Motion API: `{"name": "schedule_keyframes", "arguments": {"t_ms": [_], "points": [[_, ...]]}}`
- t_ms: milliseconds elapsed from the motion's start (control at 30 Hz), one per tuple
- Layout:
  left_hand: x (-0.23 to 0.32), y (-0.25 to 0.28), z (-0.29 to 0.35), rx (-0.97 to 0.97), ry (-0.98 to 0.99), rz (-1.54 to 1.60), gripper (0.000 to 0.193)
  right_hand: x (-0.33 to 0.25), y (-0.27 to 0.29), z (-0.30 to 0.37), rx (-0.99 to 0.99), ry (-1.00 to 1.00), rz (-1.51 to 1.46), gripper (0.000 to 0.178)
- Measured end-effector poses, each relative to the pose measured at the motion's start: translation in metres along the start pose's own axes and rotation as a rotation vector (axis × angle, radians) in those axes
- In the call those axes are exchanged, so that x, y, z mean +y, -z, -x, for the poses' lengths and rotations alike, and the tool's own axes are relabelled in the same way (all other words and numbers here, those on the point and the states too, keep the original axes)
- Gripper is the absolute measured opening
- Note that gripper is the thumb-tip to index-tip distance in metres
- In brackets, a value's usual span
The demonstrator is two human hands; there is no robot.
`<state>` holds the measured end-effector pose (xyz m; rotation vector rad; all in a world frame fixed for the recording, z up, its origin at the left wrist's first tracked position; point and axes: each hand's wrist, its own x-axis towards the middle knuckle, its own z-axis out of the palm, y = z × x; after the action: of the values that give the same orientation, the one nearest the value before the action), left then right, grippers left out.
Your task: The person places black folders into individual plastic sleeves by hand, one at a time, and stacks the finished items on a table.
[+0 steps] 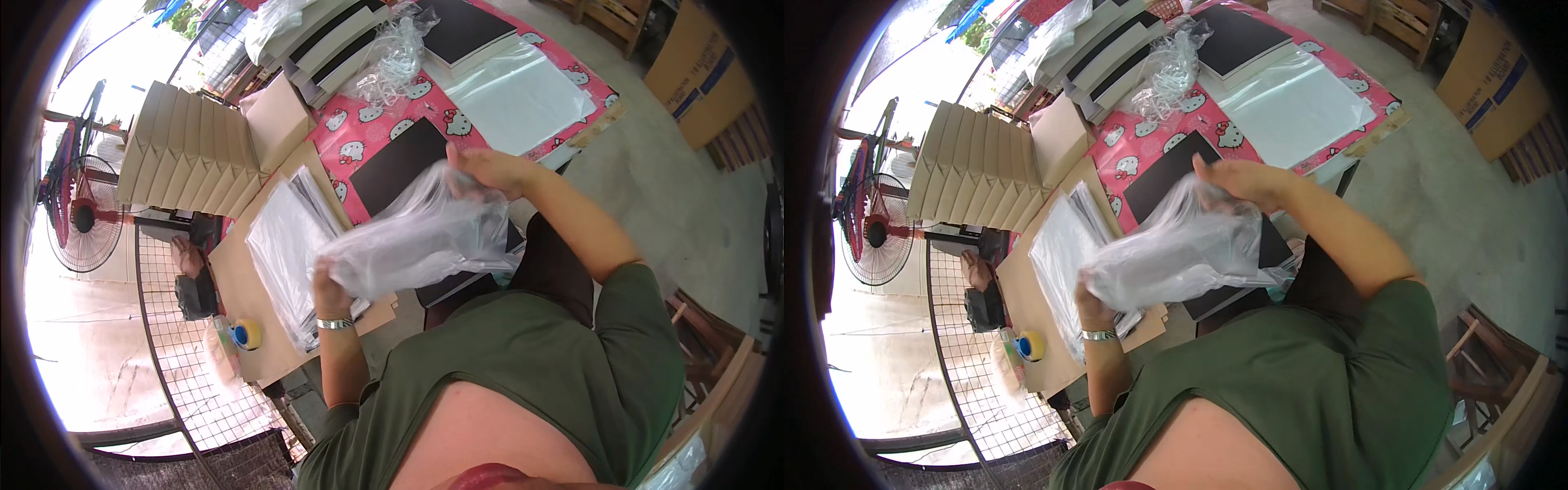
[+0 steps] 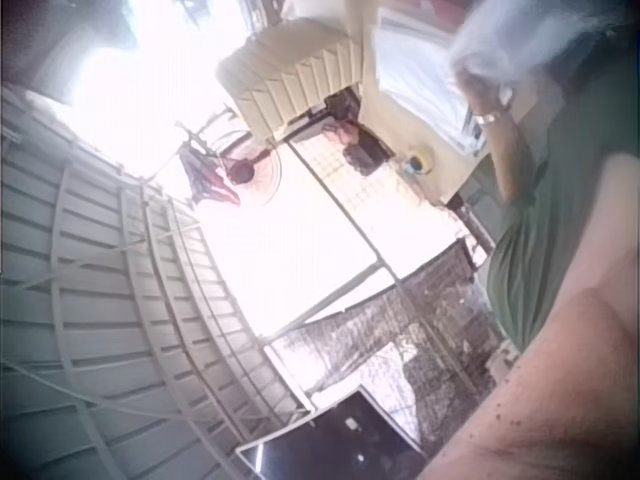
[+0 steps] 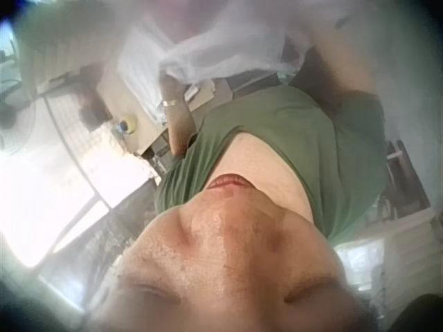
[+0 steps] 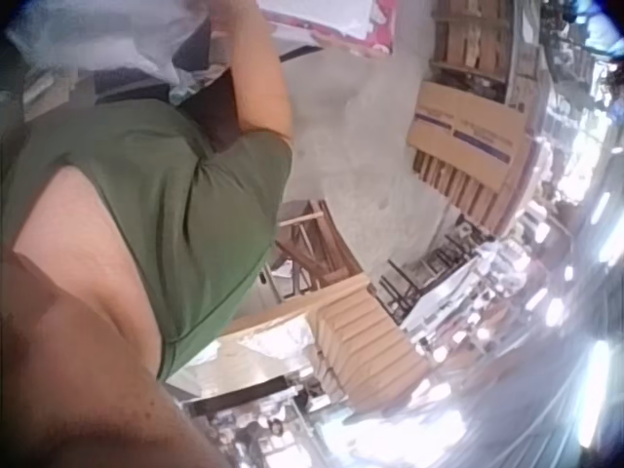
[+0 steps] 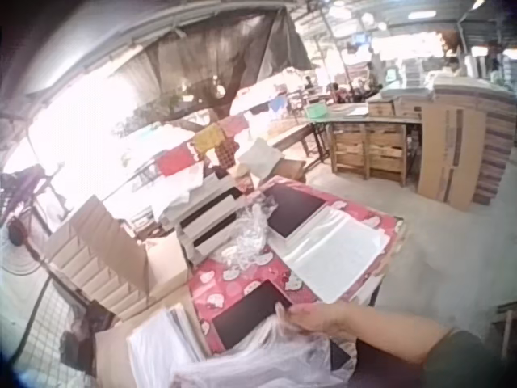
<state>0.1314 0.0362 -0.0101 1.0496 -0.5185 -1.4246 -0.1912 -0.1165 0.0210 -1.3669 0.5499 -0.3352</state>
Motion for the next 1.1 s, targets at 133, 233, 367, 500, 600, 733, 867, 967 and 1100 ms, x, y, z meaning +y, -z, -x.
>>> {"name": "schedule_keyframes", "arguments": {"t_ms": [133, 233, 367, 500, 600, 733, 867, 967, 1100], "points": [[-0.002, -0.002, -0.009, -0.048, 0.054, 0.140, 0.038, 0.013, 0.018, -0.005, -0.021, 0.136, -0.095, 0.017], [-0.034, 0.044, -0.037, -0.034, 0.118, -0.096, 0.039, 0.022, 0.037, -0.039, 0.063, 0.475, -0.710, 0.014], [-0.016, 0.018, -0.090, 0.065, 0.001, 0.217, 0.035, 0.043, 0.066, -0.077, 0.074, 0.218, -0.770, 0.014], [-0.023, 0.069, -0.180, 0.367, 0.035, -0.163, 0.025, 0.053, 0.089, -0.131, 0.250, 0.005, -0.448, 0.027], [-0.031, 0.061, -0.232, 0.475, -0.100, -0.739, 0.024, 0.087, 0.103, -0.176, 0.643, 0.053, 0.384, 0.033], [-0.036, 0.080, -0.268, 0.308, -0.068, -1.630, 0.022, 0.092, 0.090, -0.217, 0.616, -0.149, 1.451, 0.032], [-0.045, 0.063, -0.274, 0.055, -0.401, -2.257, 0.017, 0.094, 0.088, -0.206, 0.550, -0.302, 1.472, 0.028], [-0.021, 0.049, -0.266, -0.042, -0.221, -2.002, 0.017, 0.074, 0.078, -0.201, 0.706, -0.213, 1.336, 0.027], [0.030, 0.020, -0.239, 0.081, -0.309, -1.847, 0.022, 0.025, 0.070, -0.192, 0.732, 0.037, 1.367, 0.021]]}}
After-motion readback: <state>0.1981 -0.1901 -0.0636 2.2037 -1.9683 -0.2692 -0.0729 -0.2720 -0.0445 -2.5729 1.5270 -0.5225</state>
